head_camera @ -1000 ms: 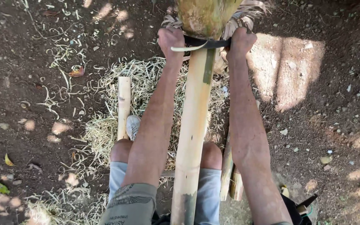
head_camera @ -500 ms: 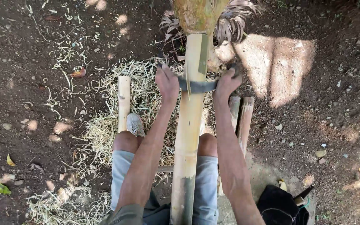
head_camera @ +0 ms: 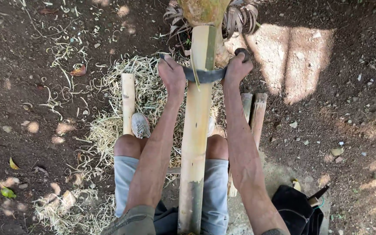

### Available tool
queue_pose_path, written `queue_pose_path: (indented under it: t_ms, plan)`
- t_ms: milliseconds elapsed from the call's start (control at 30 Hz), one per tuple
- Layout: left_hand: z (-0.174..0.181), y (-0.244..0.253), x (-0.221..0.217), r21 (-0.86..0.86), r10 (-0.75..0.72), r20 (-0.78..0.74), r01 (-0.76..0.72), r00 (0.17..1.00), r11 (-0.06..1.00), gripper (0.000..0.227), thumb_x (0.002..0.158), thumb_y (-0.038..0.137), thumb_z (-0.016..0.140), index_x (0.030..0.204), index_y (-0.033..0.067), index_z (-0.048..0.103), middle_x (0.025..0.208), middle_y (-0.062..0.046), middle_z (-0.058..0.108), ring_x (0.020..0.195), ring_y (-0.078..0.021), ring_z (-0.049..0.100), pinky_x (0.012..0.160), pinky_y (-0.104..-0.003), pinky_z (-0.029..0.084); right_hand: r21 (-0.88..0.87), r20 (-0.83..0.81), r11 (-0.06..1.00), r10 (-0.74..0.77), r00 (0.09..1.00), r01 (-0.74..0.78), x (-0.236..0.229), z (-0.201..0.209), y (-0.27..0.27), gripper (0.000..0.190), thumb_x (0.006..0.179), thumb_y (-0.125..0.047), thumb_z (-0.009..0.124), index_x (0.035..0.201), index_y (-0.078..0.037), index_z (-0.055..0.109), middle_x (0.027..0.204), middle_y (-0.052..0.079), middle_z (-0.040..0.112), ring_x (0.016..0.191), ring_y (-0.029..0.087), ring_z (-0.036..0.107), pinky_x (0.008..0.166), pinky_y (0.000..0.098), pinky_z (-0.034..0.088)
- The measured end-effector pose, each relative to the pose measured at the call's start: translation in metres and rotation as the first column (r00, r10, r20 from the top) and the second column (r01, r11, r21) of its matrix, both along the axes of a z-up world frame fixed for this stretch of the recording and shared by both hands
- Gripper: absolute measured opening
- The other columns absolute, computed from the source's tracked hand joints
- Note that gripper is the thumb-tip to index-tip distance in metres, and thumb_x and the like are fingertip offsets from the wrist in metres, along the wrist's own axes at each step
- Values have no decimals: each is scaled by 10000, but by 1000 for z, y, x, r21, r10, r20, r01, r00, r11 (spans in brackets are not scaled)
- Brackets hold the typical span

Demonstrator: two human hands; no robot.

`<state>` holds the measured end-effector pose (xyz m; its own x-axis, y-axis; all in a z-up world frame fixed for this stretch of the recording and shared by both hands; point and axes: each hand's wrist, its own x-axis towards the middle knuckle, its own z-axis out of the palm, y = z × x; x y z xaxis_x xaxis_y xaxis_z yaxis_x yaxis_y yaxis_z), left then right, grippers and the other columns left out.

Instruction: Shaving the outer layer of a bamboo pole using a drawknife-like tool.

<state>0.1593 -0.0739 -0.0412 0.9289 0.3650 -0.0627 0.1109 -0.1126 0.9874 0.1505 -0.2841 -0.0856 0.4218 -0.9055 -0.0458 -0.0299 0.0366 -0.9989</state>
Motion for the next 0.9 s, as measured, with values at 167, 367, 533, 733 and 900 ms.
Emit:
queue_pose_path:
  t_ms: [167, 367, 533, 733, 900]
  plan:
    - [4, -8, 22, -53, -35, -2, 35, 999, 998, 359, 1058, 184, 426, 755, 3, 495, 618, -81, 498, 538, -186, 479, 536, -431, 425, 115, -33, 993, 0, 999, 4, 23, 22, -2, 287, 925, -120, 534, 1067, 123, 589, 784, 103, 607, 575, 186, 587, 491, 361, 458]
    - [8, -16, 50, -31, -33, -13, 32, 999, 999, 378, 1066, 221, 435, 761, 5, 498, 614, -75, 530, 534, -190, 501, 550, -440, 442, 58, 24, 998, -15, 1000, 13, 51, 16, -14, 339, 888, -135, 543, 1062, 141, 636, 766, 100, 600, 596, 178, 588, 500, 347, 460]
    - [25, -22, 74, -25, -24, 16, 24, 1000, 999, 360, 1064, 229, 429, 811, -11, 518, 626, -109, 548, 548, -226, 526, 573, -444, 444, 118, -126, 993, 9, 992, 6, 73, 43, -14, 388, 932, -202, 501, 1114, 134, 571, 813, 106, 604, 633, 191, 612, 523, 362, 517]
    - [32, -31, 99, -246, -136, -221, 80, 966, 966, 355, 1032, 278, 383, 841, 12, 519, 696, -131, 630, 580, -263, 660, 574, -452, 569, 200, -38, 980, -14, 999, 21, 98, 34, -29, 398, 925, -196, 508, 1187, 92, 427, 854, 113, 537, 685, 191, 578, 545, 371, 517]
    - [-1, -45, 125, 35, 13, 32, -14, 999, 999, 396, 1070, 284, 436, 833, -15, 541, 750, -178, 668, 636, -278, 633, 654, -478, 490, 119, 66, 993, 8, 998, -15, 130, 1, -60, 291, 890, -134, 553, 1012, 130, 572, 732, 95, 582, 601, 169, 587, 514, 351, 512]
